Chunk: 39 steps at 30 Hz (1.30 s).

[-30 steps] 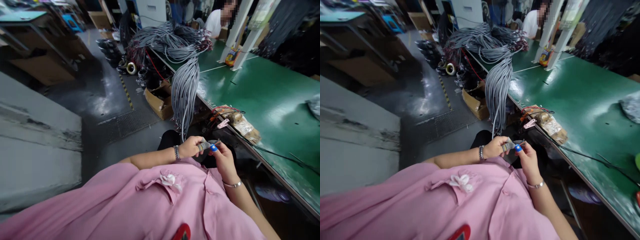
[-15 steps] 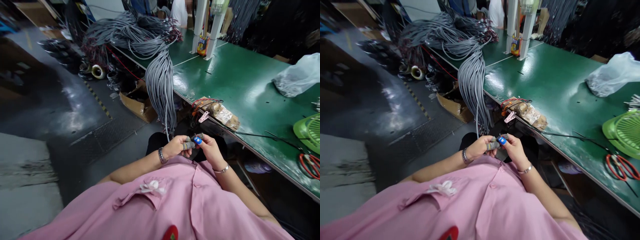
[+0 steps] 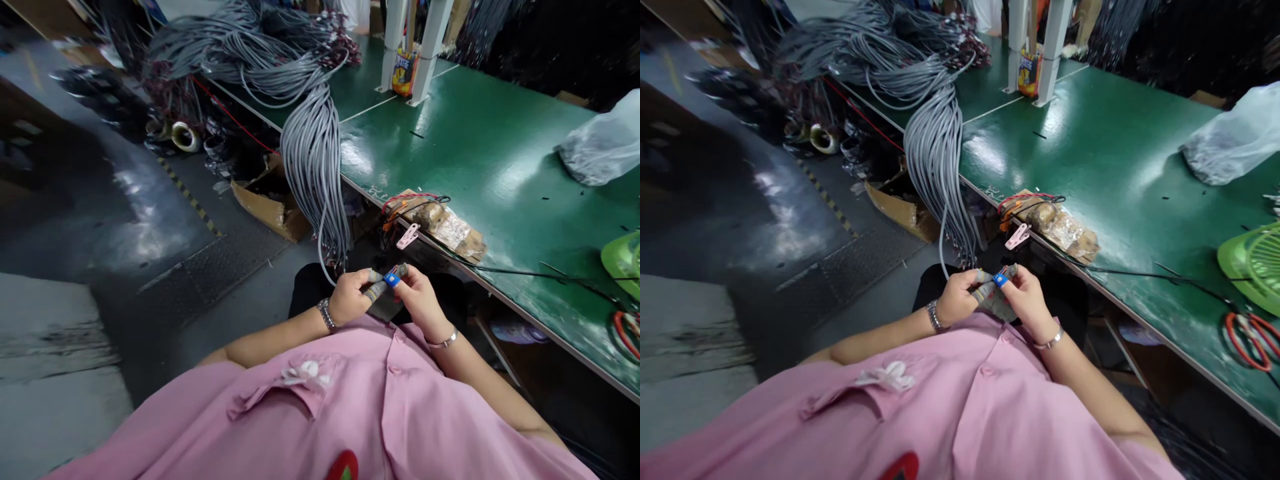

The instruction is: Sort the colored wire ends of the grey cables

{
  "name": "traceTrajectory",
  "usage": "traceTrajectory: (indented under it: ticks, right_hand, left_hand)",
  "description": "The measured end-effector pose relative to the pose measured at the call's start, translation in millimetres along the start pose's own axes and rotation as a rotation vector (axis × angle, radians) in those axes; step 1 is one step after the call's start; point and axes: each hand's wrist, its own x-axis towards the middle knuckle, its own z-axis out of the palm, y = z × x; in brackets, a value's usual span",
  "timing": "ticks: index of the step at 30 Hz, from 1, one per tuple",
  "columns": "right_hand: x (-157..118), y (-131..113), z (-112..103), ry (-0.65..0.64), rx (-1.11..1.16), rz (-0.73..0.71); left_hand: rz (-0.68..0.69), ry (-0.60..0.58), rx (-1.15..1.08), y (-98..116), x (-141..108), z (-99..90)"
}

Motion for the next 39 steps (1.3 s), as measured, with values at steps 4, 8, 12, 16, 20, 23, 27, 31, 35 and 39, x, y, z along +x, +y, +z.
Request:
traceTrajectory:
  ticks: [4, 8, 12, 16, 20, 23, 27, 31, 35, 39]
  right_hand:
    - [7, 1, -6, -0.004, 0.011, 0.017]
    - [14, -4, -9, -0.125, -0.050, -0.103]
    - [21, -8, -11, -0.134, -0.054, -0.134]
    - [21, -5, -10, -0.016, 0.013, -0.065]
    - [16, 3, -12, 0.045, 0.093, -0.004]
    - [14, 6, -15, 0.045, 0.130, 0.001]
    - [16, 5, -16, 0.058, 0.137, -0.024]
    - [17, 6, -14, 0.025, 0.095, -0.086]
    - [10, 4, -10, 0.045, -0.035, -0.170]
    - [-4, -5, -6, 0.064, -0.419, -0.449]
  left_hand:
    - [-0.049, -0.091, 0.011, -1, 7, -0.5]
    - [-0.384, -0.355, -0.350, 3, 17, -2.4]
    - [-0.468, -0.312, -0.507, 7, 22, -3.7]
    - [-0.462, -0.089, -0.573, 8, 25, 0.4]
    - [-0.487, 0.037, -0.626, 7, 27, 5.0]
    - [-0.511, 0.030, -0.625, 7, 28, 5.9]
    - [-0.456, -0.116, -0.619, 11, 28, 4.1]
    - [-0.466, -0.158, -0.496, 16, 27, 3.2]
    - [-0.506, -0.014, -0.559, 16, 25, 7.0]
    - [-0.526, 0.103, -0.654, 16, 22, 10.7]
